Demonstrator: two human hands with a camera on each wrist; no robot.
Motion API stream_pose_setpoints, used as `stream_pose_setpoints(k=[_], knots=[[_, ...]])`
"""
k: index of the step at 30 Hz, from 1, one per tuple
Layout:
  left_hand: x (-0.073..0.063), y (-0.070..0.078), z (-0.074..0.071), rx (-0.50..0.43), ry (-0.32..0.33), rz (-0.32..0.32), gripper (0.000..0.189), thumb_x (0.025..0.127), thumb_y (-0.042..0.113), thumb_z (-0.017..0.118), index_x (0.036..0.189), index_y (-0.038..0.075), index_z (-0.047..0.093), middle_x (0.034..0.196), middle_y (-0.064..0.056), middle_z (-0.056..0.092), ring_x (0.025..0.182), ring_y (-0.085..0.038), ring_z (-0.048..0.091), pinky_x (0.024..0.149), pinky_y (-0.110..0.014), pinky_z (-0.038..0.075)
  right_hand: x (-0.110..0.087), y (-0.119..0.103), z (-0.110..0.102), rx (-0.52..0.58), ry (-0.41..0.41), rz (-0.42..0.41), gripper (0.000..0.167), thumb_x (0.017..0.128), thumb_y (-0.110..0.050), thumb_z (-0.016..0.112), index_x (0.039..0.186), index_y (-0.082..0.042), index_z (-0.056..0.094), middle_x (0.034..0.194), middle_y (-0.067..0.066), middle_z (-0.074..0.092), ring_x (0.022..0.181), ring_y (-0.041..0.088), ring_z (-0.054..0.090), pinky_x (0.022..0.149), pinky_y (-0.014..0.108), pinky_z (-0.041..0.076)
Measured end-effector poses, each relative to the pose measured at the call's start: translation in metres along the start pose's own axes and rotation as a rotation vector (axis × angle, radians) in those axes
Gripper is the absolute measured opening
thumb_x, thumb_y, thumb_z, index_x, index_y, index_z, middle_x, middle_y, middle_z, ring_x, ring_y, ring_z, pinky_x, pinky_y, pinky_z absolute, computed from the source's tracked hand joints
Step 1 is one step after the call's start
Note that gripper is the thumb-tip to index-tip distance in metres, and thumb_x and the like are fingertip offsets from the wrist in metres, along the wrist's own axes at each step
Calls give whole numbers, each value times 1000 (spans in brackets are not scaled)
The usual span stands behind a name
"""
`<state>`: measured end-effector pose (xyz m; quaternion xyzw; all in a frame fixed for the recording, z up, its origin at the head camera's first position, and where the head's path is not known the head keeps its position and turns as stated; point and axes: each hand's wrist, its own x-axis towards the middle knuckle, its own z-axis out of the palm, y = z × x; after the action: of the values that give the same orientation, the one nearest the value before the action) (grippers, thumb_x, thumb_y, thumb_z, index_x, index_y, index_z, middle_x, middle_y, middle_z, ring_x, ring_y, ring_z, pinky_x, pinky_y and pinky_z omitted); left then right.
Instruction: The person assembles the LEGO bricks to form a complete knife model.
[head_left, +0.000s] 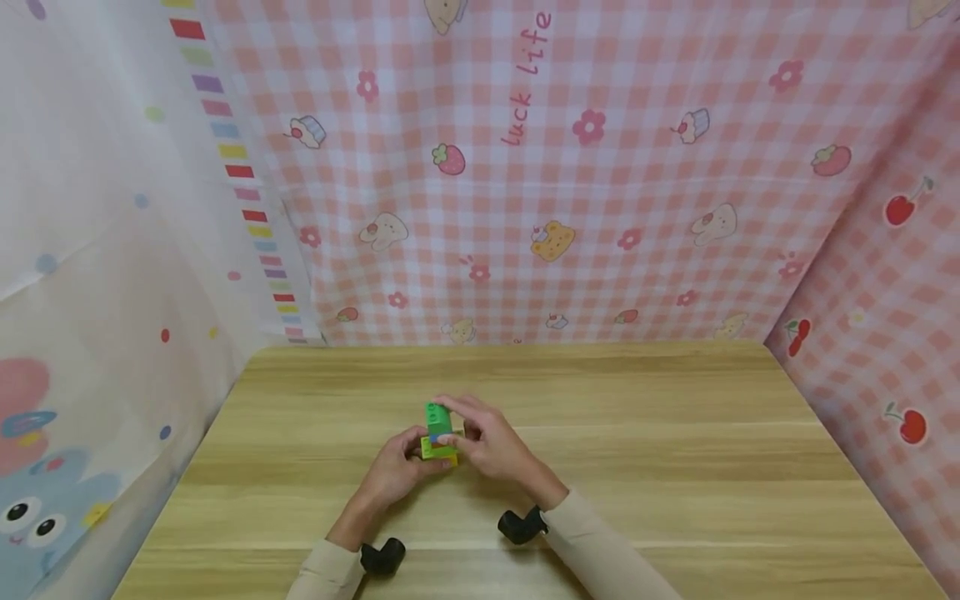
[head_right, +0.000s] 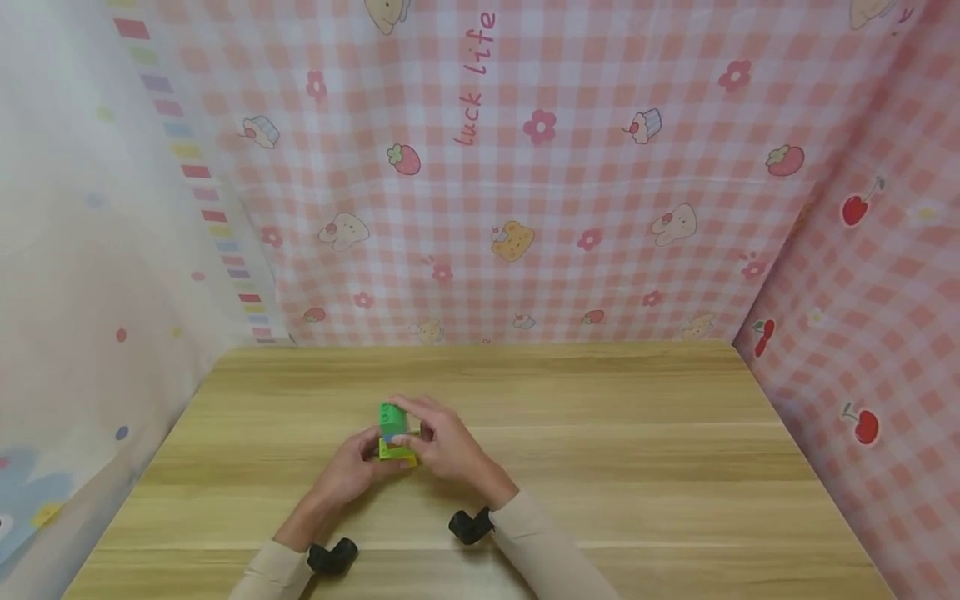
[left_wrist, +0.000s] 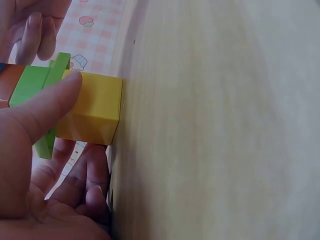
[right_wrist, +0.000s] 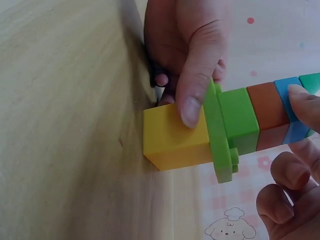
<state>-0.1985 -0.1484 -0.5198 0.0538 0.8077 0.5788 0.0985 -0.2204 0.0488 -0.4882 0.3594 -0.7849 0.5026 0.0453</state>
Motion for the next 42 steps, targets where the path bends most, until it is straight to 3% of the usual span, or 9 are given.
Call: stream_pose_setpoints(k=[6, 11, 16, 20, 25, 31, 34, 42], knots=[[0, 0, 0, -20, 9, -10, 41, 82, 15, 82, 118, 15, 63, 106, -2, 72, 91, -19, 61, 80, -34, 45, 0, -2, -1, -24, 2, -9, 55, 92, -14, 70, 144, -13, 51, 121, 7, 61, 65, 5, 44, 57, 18, 39], [-1, 1, 1, -30, 7, -19, 47, 82, 16, 82, 122, 14, 57, 104, -4, 73, 89, -19, 62, 78, -33, 45, -3, -4, -2, -73, 2, 33, 64, 92, -9, 70, 149, -15, 44, 118, 4, 58, 76, 13, 44, 65, 20, 37], [-2, 2, 4, 8, 23, -11, 51, 83, 16, 81, 126, 14, 54, 91, -3, 70, 77, -17, 53, 67, -28, 41, -5, -3, -5, -102, 34, 94, 66, 92, -13, 71, 151, -19, 42, 128, 3, 58, 88, 15, 47, 73, 25, 40], [-2, 5, 7, 24, 23, 11, 54, 84, 15, 80, 130, 14, 51, 91, -3, 71, 77, -17, 54, 67, -28, 42, -7, -2, -9, -112, 76, 117, 67, 91, -15, 71, 151, -20, 42, 133, 4, 57, 92, 14, 48, 75, 27, 43], [-2, 10, 12, 38, 31, 35, 55, 85, 16, 79, 132, 15, 50, 96, -4, 72, 81, -19, 57, 71, -31, 45, -9, -1, -16, -108, 114, 104, 65, 91, -17, 72, 150, -18, 43, 123, 4, 61, 92, 14, 50, 77, 28, 43], [-3, 15, 18, 28, 20, 90, 61, 86, 15, 78, 138, 15, 46, 104, -8, 72, 88, -20, 64, 79, -34, 50, -10, 2, -23, -45, 141, 121, 62, 92, -16, 72, 148, -12, 46, 123, 7, 64, 96, 19, 60, 85, 36, 48], [-2, 16, 21, 21, 4, 110, 65, 87, 15, 77, 143, 17, 44, 107, -10, 72, 93, -22, 67, 84, -38, 53, -12, 4, -27, -3, 161, 159, 62, 92, -17, 71, 148, -17, 45, 127, 8, 64, 98, 20, 64, 86, 39, 50], [-1, 23, 30, 10, -47, 130, 79, 86, 17, 79, 152, 21, 35, 109, -9, 70, 94, -20, 66, 87, -35, 53, -17, 9, -38, 139, 162, 313, 61, 94, -14, 69, 150, -22, 43, 136, 12, 57, 98, 28, 68, 76, 29, 55]])
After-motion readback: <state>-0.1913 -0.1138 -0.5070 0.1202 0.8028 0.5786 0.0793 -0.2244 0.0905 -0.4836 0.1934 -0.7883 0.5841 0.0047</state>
